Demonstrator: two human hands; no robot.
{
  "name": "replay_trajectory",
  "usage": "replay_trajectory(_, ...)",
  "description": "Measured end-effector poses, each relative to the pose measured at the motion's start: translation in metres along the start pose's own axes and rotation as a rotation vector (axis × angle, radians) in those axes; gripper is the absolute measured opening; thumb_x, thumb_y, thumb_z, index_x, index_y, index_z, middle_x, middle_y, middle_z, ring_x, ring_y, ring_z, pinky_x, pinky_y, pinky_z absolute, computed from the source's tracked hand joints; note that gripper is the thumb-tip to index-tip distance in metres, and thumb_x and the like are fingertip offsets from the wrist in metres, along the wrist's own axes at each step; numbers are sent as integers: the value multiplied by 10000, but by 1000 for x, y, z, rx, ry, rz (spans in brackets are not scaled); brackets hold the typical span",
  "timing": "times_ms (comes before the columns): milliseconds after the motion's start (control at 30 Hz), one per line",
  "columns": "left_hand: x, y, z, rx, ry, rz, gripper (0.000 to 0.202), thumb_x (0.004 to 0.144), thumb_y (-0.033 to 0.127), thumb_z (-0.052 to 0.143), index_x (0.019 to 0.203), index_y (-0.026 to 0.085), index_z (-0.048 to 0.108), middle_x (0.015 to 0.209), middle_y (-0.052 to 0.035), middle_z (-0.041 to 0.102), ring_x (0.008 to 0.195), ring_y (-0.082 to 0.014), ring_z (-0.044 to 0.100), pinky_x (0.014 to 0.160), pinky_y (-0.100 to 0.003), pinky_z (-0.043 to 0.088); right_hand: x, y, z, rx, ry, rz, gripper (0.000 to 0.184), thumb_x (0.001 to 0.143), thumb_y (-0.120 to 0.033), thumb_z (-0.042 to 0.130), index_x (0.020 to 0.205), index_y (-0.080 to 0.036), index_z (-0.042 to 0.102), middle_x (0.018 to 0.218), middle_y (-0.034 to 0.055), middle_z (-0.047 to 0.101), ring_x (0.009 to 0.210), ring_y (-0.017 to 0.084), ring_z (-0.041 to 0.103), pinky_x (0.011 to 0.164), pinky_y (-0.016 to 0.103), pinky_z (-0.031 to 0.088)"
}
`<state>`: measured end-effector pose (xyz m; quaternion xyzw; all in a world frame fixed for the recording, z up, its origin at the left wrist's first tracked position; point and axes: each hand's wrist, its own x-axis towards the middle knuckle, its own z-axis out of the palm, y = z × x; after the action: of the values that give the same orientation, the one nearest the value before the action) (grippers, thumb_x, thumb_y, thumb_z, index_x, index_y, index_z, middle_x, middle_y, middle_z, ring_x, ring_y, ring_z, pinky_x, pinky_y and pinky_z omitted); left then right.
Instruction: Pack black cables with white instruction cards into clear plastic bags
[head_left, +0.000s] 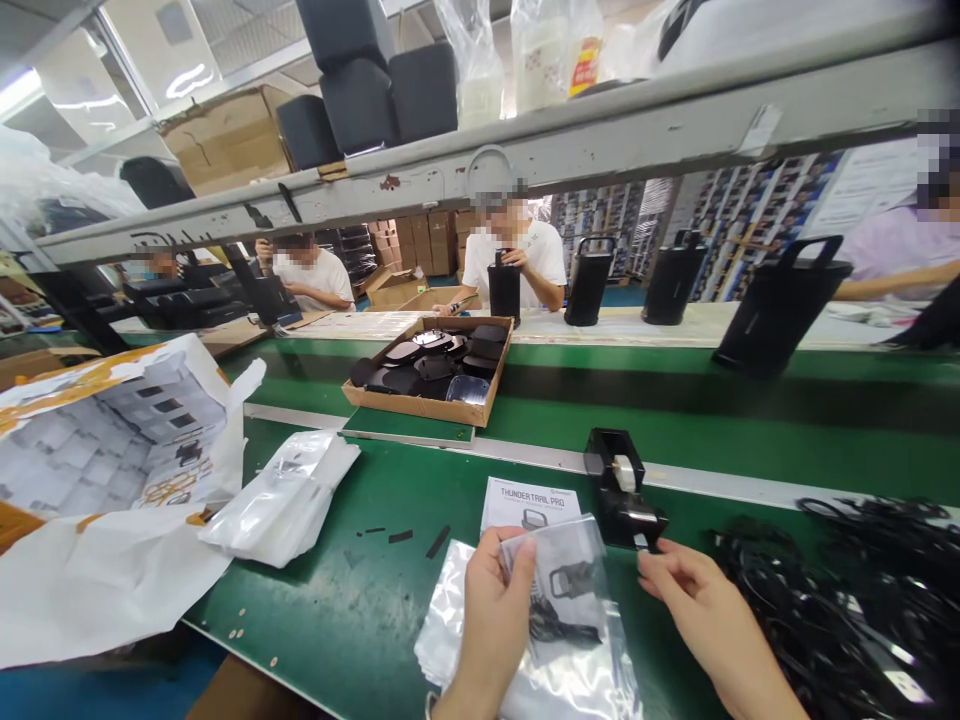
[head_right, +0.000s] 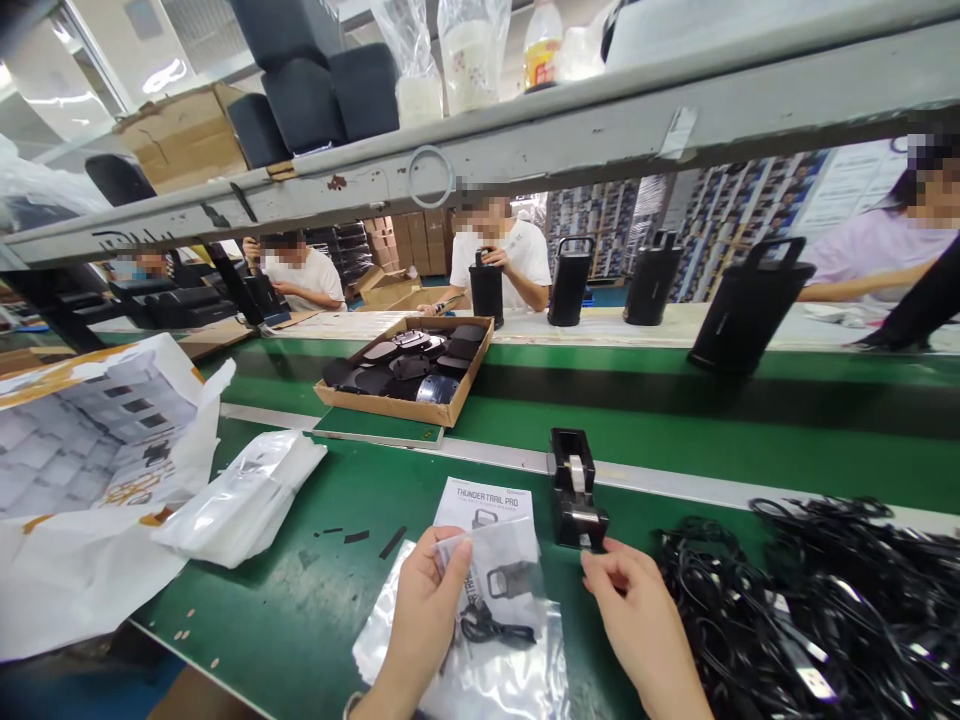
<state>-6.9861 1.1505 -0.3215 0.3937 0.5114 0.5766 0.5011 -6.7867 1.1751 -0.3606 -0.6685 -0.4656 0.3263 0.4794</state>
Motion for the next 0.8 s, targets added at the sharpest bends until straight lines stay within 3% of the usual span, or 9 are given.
replay_trajectory(100,-5,4,-1,42,1,8,344,798,505,592,805,163,553,657,7,587,615,-135,536,577,-215,433,-17,-12,-5,-28,-66,-14,348,638,-540,632,609,-196,668,1019,120,590,833,254,616,729,343,507)
replay_trajectory(167,-9,5,-1,96,-7,26,334,821,498,565,808,165,544,669,8,571,621,-130,518,587,-214,425,-33,-30,-2,27,-189,-51,368,703,-560,588,595,-210,626,798,59,602,727,200,585,655,283,473)
replay_trajectory(233,-13,5,0,145,-21,42,340,830,506,546,807,167,538,664,10,557,615,-130,509,581,-214,416,-48,-47,7,133,-363,-4,430,762,-590,528,558,-212,545,518,-21,475,513,138,477,522,246,403)
replay_trajectory(300,-17,4,2,181,-37,60,355,831,520,535,805,166,539,649,7,559,603,-134,512,565,-217,409,-57,-58,22,171,-470,90,476,761,-646,488,563,-214,481,417,-79,346,384,94,332,426,227,308)
replay_trajectory(400,-21,3,6,209,-29,82,365,829,525,530,800,161,547,626,1,576,582,-137,521,550,-218,406,-58,-60,44,86,-513,144,518,745,-706,415,581,-216,447,426,-78,410,324,69,263,361,215,235)
replay_trajectory(533,-22,7,-1,169,16,51,354,813,511,561,802,157,557,632,8,565,573,-124,506,544,-210,409,-55,-51,50,-141,-561,92,509,791,-625,405,488,-218,443,399,-6,529,328,105,366,370,232,279)
replay_trajectory(667,-26,32,-34,147,29,28,366,762,524,620,767,164,552,618,15,556,567,-118,491,533,-198,394,-49,-50,30,-363,-626,-77,373,740,-422,579,462,-218,436,439,-7,565,490,158,505,485,248,318)
replay_trajectory(733,-34,50,-63,183,26,-14,358,730,520,653,729,177,552,553,45,503,503,-95,427,488,-185,338,-41,-55,23,-500,-616,-231,238,772,-336,549,565,-221,529,533,-8,603,537,173,541,499,257,345)
replay_trajectory(800,-44,64,-96,305,-37,-83,338,712,501,667,661,184,561,522,61,456,491,-86,382,487,-184,302,-30,-62,22,-628,-571,-422,142,817,-270,496,764,-222,618,751,39,669,704,219,612,589,296,433)
